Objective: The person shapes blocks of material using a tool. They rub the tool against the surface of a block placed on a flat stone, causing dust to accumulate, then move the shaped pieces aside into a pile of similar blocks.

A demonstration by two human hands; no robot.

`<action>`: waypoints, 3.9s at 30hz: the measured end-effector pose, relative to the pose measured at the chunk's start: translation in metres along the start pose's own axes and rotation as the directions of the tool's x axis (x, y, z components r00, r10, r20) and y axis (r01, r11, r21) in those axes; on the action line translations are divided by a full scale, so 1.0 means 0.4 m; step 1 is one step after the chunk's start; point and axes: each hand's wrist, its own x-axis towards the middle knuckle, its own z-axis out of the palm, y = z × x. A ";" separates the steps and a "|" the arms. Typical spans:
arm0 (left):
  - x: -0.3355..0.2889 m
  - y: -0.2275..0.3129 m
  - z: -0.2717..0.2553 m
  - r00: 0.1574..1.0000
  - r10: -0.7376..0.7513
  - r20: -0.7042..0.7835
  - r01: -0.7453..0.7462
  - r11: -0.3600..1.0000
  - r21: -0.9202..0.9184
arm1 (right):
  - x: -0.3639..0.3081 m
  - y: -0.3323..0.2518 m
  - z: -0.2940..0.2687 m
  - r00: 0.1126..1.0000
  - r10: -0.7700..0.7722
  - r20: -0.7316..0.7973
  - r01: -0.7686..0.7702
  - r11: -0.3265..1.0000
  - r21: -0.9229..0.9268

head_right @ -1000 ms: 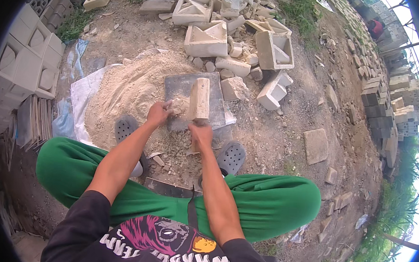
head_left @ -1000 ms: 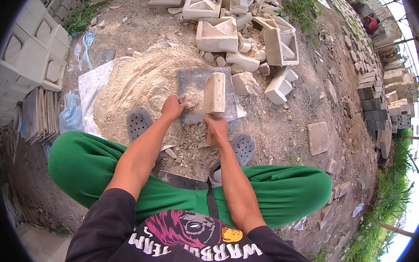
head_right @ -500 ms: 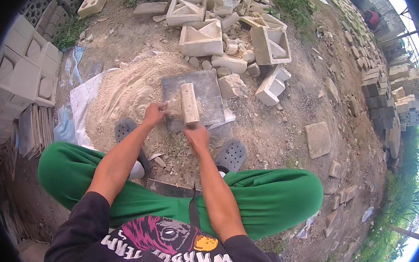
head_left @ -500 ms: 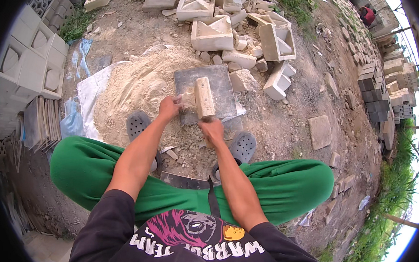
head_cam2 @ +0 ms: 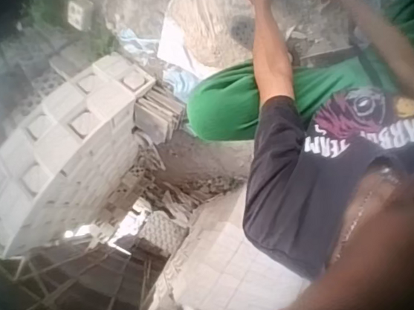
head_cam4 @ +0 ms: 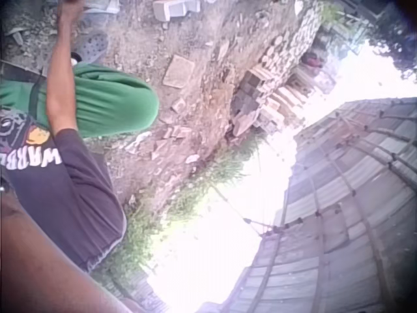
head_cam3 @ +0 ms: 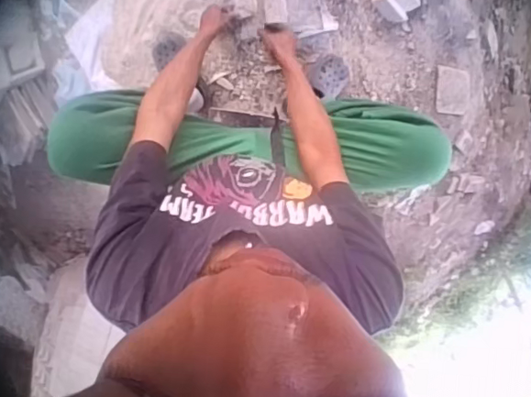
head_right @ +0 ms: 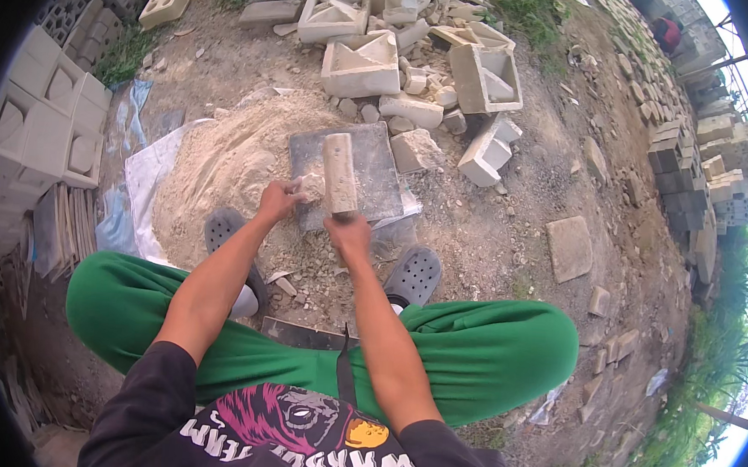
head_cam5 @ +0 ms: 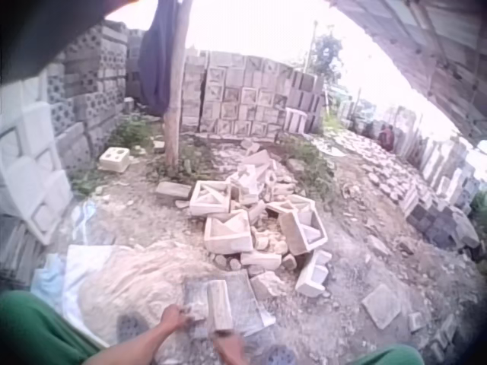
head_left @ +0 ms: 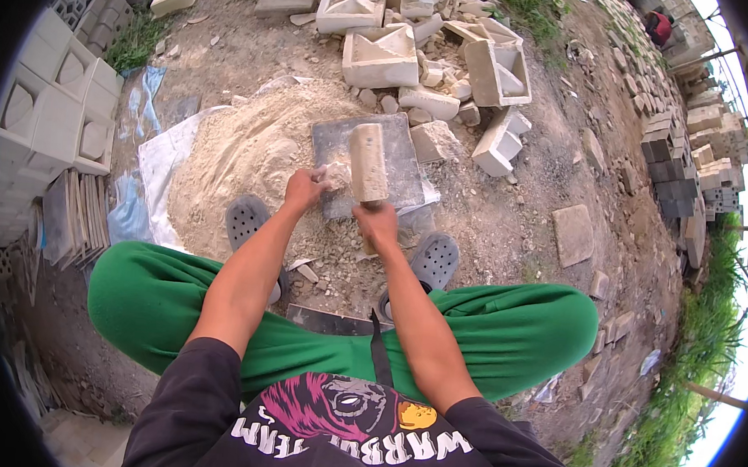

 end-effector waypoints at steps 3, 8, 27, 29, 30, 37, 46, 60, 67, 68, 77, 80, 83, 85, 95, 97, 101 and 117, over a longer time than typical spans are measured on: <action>-0.009 0.004 -0.007 0.998 -0.056 0.011 0.056 0.998 0.032 | -0.033 0.010 -0.004 0.918 0.375 0.125 -0.392 0.905 0.164; -0.019 0.004 0.005 0.997 -0.012 -0.078 0.017 0.998 0.066 | -0.040 0.011 -0.035 0.952 0.306 -0.018 -0.306 0.952 0.023; -0.048 0.072 0.052 0.945 0.322 -0.057 -0.287 0.901 0.324 | -0.022 0.101 0.008 0.926 0.368 0.080 -0.377 0.905 0.197; -0.056 0.085 0.042 0.964 0.263 -0.027 -0.246 0.931 0.270 | -0.026 0.100 0.008 0.944 0.323 0.065 -0.329 0.935 0.134; -0.051 0.094 0.049 0.961 0.276 -0.019 -0.261 0.926 0.272 | -0.019 0.125 0.007 0.945 0.323 0.052 -0.327 0.934 0.142; -0.029 0.096 0.069 0.970 0.205 -0.131 -0.187 0.973 0.132 | -0.021 0.125 0.002 0.945 0.319 0.080 -0.325 0.942 0.088; -0.006 0.098 0.006 0.986 -0.166 0.017 0.167 0.977 -0.130 | -0.020 0.127 0.004 0.945 0.316 0.083 -0.322 0.943 0.079; -0.012 0.090 0.012 0.947 -0.306 0.099 0.321 0.907 -0.272 | -0.026 0.096 -0.002 0.925 0.357 0.129 -0.370 0.925 0.088; 0.002 0.058 0.029 0.952 -0.303 0.040 0.282 0.825 -0.489 | 0.004 0.175 0.028 0.952 0.295 0.077 -0.300 0.951 0.068; 0.002 0.054 0.028 0.945 -0.321 -0.066 0.273 0.880 -0.388 | 0.002 0.170 0.029 0.947 0.310 0.088 -0.315 0.947 0.056; -0.042 0.052 -0.007 0.980 -0.021 -0.197 0.083 0.945 0.316 | 0.001 0.185 0.030 0.955 0.287 0.079 -0.292 0.954 0.068; -0.065 0.050 -0.003 0.824 0.554 -0.119 -0.510 0.816 0.271 | 0.003 0.187 0.029 0.948 0.299 0.105 -0.305 0.951 0.049; -0.066 0.048 0.012 0.824 0.566 0.036 -0.547 0.775 0.318 | 0.009 0.187 0.031 0.962 0.260 0.084 -0.267 0.960 0.084; -0.060 0.038 0.009 0.854 0.519 0.033 -0.501 0.805 0.318 | 0.005 0.174 0.031 0.966 0.250 0.062 -0.255 0.964 0.080; -0.058 0.017 0.007 0.904 0.422 -0.066 -0.370 0.851 0.372 | 0.002 0.001 -0.036 0.986 0.167 -0.004 -0.162 0.964 0.213; -0.047 0.040 0.009 0.924 0.381 -0.008 -0.350 0.855 0.382 | 0.009 -0.012 -0.045 0.985 0.171 0.009 -0.169 0.962 0.214; -0.043 0.082 0.011 0.937 0.342 0.067 -0.340 0.857 0.387 | -0.008 0.039 -0.028 0.983 0.181 0.007 -0.178 0.956 0.235; -0.035 0.050 -0.013 0.919 0.390 0.058 -0.380 0.835 0.398 | -0.071 0.002 -0.017 0.966 0.250 0.067 -0.229 0.946 -0.228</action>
